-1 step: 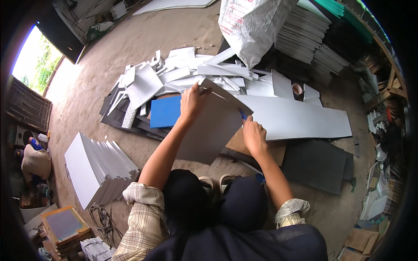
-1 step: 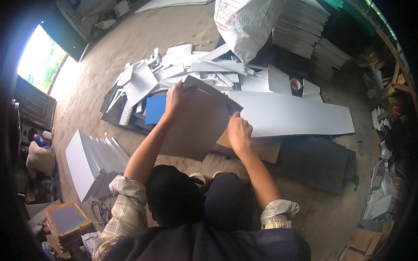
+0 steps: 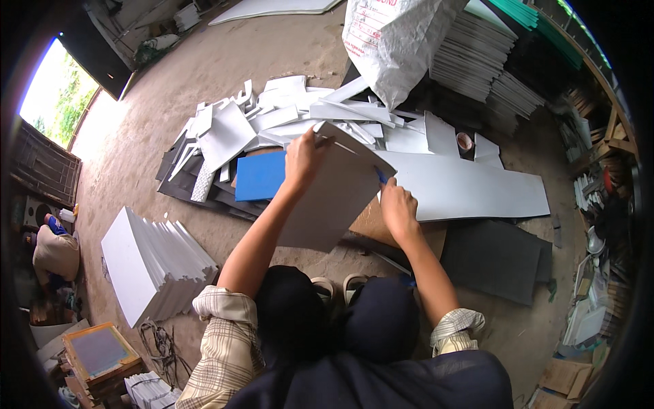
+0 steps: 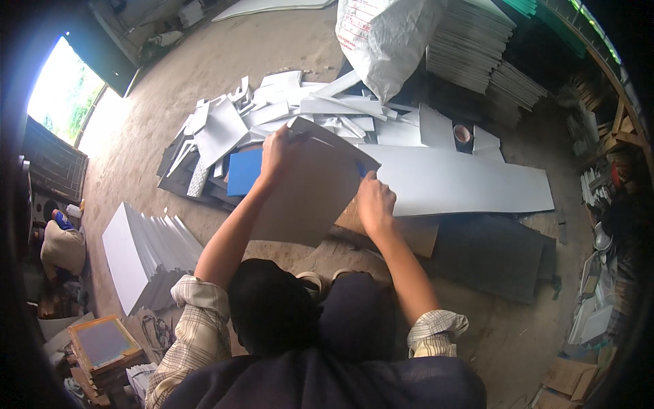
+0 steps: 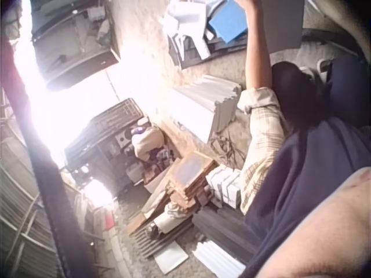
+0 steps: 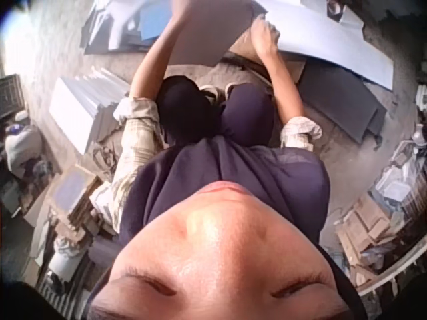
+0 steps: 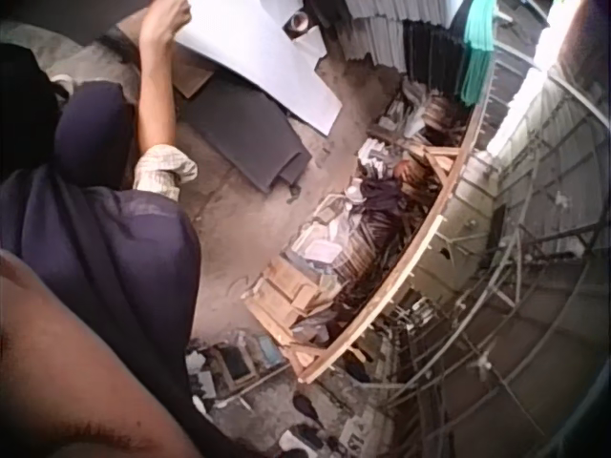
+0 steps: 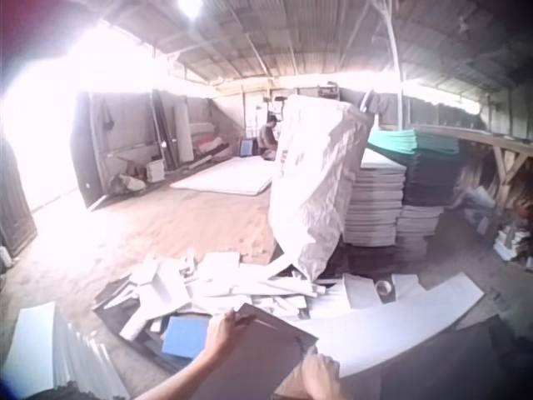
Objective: The person sits on the floor and uses a utility knife to cut white rectangular sheets of material. They use a blue rectangular board as a guide to ensure straight cuts, repeatedly aligning the board and slicing along its edge. The person handles the sheets one at a time, separating the cut pieces and discarding the excess material.
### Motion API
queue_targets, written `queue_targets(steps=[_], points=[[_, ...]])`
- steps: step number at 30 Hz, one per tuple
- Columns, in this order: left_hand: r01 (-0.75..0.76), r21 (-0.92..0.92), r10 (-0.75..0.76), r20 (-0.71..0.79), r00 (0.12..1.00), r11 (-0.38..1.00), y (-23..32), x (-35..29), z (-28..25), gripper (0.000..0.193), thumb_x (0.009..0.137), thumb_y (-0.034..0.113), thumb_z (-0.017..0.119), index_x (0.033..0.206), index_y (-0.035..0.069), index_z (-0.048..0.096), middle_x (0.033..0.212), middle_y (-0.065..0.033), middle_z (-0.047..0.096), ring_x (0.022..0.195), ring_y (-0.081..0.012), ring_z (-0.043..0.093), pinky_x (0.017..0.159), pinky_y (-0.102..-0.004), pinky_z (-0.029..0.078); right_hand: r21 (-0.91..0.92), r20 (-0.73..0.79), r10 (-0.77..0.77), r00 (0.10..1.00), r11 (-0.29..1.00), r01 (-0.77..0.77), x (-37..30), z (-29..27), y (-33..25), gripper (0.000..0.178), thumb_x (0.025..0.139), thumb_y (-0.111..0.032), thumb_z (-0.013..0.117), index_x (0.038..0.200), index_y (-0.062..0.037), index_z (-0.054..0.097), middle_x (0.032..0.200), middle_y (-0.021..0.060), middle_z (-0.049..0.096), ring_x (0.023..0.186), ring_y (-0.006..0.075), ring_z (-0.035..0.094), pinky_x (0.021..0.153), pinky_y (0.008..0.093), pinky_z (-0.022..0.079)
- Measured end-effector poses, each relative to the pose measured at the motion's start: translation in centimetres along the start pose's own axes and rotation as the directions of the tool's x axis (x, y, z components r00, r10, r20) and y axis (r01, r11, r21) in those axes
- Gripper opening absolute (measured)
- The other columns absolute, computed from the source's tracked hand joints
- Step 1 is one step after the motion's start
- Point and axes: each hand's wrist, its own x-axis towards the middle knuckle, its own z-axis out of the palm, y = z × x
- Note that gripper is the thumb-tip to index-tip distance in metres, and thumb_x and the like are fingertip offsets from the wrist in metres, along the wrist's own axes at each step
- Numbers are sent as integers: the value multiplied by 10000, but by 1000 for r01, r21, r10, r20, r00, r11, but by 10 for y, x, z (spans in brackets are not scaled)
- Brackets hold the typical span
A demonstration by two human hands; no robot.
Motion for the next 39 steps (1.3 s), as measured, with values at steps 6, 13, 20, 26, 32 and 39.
queue_targets(steps=[6, 13, 20, 26, 32, 39], points=[[39, -66, -46, -95, 994, 997, 16, -9, -1, 428, 794, 310, 600, 1088, 13, 510, 779, -218, 614, 781, -386, 591, 656, -448, 450, -29, -96, -123, 988, 992, 121, 16, -37, -39, 238, 893, -241, 436, 848, -15, 497, 625, 177, 605, 636, 341, 627, 548, 418, 510], [255, -254, -312, -222, 924, 933, -109, 2, -34, 360, 826, 287, 589, 1047, 7, 539, 812, -181, 622, 718, -299, 594, 658, -377, 449, 83, -93, -96, 991, 991, 104, -6, -71, -40, 303, 917, -310, 374, 907, -28, 484, 643, 196, 593, 611, 377, 600, 519, 452, 478], [355, -804, -495, 88, 865, 477, -184, -21, -1, 329, 859, 307, 562, 965, -4, 566, 785, -41, 603, 681, -125, 556, 617, -258, 457, -113, -67, 115, 991, 986, -123, 60, 64, 71, 327, 895, -303, 429, 953, 11, 500, 936, 226, 532, 809, 355, 585, 698, 430, 480], [482, -818, -602, 221, 768, 314, -216, -26, 15, 350, 866, 358, 538, 950, 18, 539, 901, -55, 580, 783, -133, 543, 654, -293, 463, 676, 13, 8, 1000, 737, -15, 84, 122, 25, 473, 887, -348, 466, 1164, 35, 460, 1164, 216, 448, 1048, 333, 477, 861, 392, 388], [400, -689, -638, -117, 761, 603, -234, -21, 25, 470, 845, 404, 546, 1093, 16, 451, 969, -107, 536, 887, -219, 516, 782, -344, 427, 889, 178, -84, 980, 441, -124, 86, 152, -8, 365, 871, -205, 520, 1127, 53, 479, 1004, 136, 588, 907, 167, 553, 801, 278, 423], [693, 185, -634, -295, 715, 696, -285, -55, -2, 666, 725, 438, 650, 1178, 15, 407, 1108, -203, 468, 1008, -373, 478, 826, -415, 424, 903, 232, 44, 972, 363, -232, 89, 162, 10, 299, 869, -169, 516, 1075, 47, 500, 949, 95, 595, 831, 120, 554, 736, 247, 429]])
